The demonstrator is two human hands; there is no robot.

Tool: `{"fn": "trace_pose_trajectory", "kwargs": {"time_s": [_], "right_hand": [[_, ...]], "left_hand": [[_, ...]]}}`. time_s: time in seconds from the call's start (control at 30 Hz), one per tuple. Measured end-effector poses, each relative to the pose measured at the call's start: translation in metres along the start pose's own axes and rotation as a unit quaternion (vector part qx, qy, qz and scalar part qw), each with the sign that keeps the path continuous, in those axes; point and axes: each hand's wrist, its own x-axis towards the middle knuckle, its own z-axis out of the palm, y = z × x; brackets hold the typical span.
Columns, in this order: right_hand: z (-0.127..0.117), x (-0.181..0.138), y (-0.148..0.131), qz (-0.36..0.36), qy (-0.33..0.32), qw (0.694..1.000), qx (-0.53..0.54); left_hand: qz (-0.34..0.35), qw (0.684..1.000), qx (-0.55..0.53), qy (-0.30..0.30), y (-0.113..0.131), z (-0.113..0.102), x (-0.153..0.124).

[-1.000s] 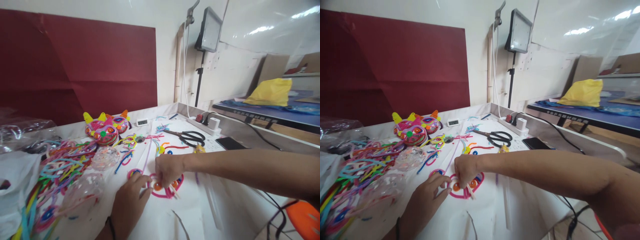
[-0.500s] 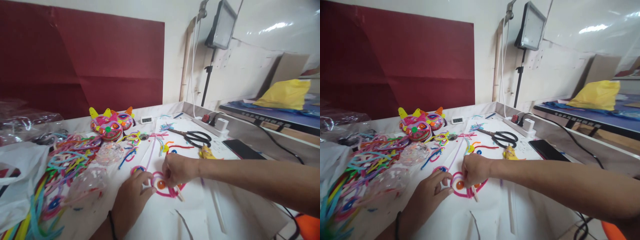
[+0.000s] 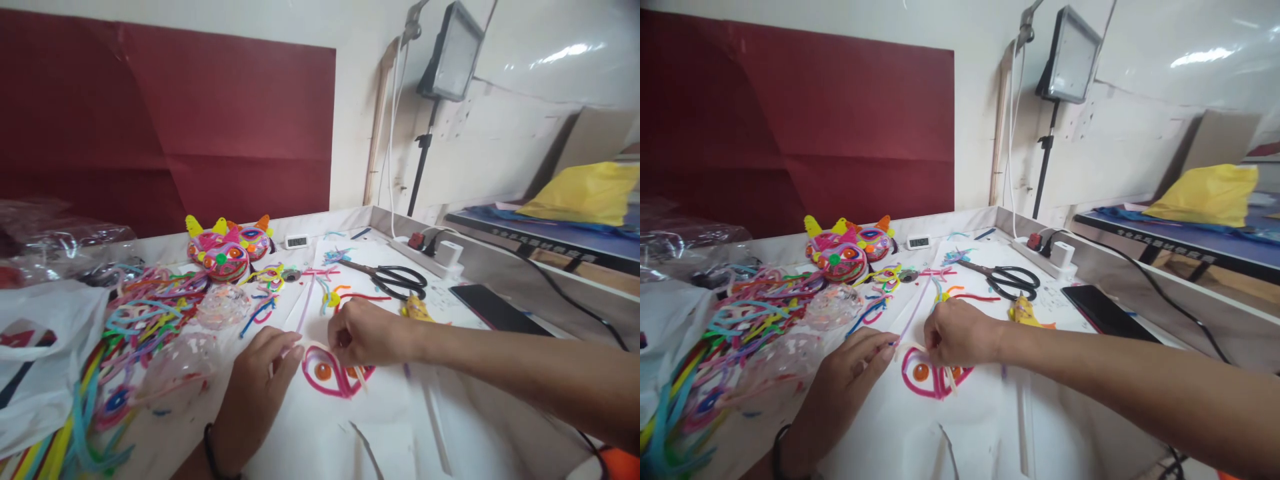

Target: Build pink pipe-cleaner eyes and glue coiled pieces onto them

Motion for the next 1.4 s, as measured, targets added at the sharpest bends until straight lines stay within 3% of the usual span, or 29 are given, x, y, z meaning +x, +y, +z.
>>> {"fn": "trace_pose_trajectory", "kwargs": {"time_s": [0.23,0.43,0.67,0.8,0.9,1.13,1.27,1.4], "right_hand": [[-0.006,-0.020,-0.016,-0.075,0.044,0.996,-0.027],[-0.012,-0.030,-0.022,-0.100,0.070,0.992,-0.039],[-0.018,-0.043,-0.015,-0.111,0.128,0.985,0.012],[-0.027,-0.063,0.006,-0.059,0.194,0.979,0.028],[-0.028,-0.085,0.033,0.015,0.201,0.979,-0.022],[-0.003,-0.160,0.093,0.168,0.196,0.955,-0.146],[0.012,-0.183,0.101,0.224,0.171,0.950,-0.135],[0.018,-0.174,0.096,0.211,0.151,0.957,-0.127]], "left_hand": [[0.102,0.992,0.069,-0.013,0.026,-0.002,-0.001],[0.122,0.986,0.104,-0.048,0.043,-0.004,0.003],[0.105,0.992,0.054,-0.037,0.046,-0.002,0.011],[0.064,0.997,0.044,-0.018,0.040,0.001,0.018],[0.034,0.998,0.056,-0.009,0.034,0.003,0.019],[0.009,0.999,0.035,0.028,0.014,0.008,0.013],[-0.007,0.999,0.029,0.040,-0.004,0.013,0.011],[-0.009,0.999,0.045,0.008,-0.011,0.018,0.010]]}}
